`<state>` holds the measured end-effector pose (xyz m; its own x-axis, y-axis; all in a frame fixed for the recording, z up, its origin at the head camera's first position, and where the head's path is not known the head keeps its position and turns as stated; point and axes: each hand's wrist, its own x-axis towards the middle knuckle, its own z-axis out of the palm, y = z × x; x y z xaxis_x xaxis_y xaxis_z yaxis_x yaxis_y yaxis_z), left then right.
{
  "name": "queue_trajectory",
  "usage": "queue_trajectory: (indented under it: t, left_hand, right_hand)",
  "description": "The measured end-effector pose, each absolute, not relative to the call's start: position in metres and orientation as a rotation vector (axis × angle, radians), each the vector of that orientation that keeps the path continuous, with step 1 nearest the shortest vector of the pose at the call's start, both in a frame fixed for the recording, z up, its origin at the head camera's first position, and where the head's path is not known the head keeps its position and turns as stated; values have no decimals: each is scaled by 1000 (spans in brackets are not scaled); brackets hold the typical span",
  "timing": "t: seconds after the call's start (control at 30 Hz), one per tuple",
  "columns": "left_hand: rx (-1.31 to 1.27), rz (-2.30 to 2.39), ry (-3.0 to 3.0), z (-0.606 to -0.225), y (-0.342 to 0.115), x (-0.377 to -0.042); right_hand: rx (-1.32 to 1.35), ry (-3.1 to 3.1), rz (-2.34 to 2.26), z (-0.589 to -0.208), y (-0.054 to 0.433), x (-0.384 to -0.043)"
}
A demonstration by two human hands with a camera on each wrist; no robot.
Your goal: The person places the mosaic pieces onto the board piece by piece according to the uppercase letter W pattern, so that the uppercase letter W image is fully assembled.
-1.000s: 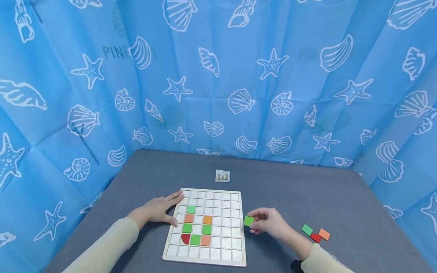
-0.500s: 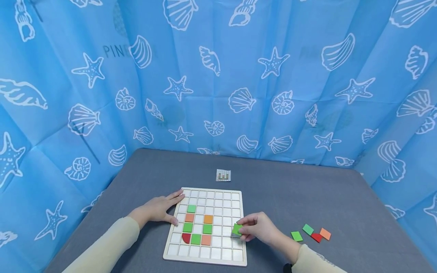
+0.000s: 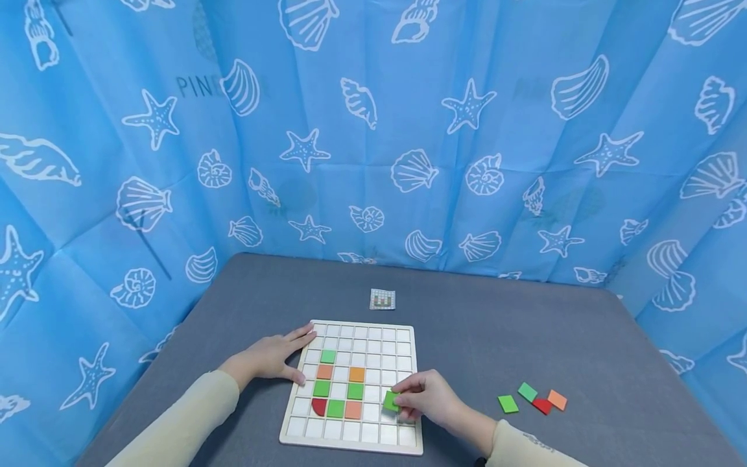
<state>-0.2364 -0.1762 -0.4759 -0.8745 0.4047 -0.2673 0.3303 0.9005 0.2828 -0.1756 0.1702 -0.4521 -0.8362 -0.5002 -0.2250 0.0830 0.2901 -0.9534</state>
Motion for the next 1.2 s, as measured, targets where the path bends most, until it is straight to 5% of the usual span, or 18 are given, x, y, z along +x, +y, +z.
queue_trajectory:
  t: [1.2]
  left_hand:
    - [575, 328, 2748, -469, -175, -231]
  right_hand:
    - [-336, 2085, -1489, -458, 137, -168]
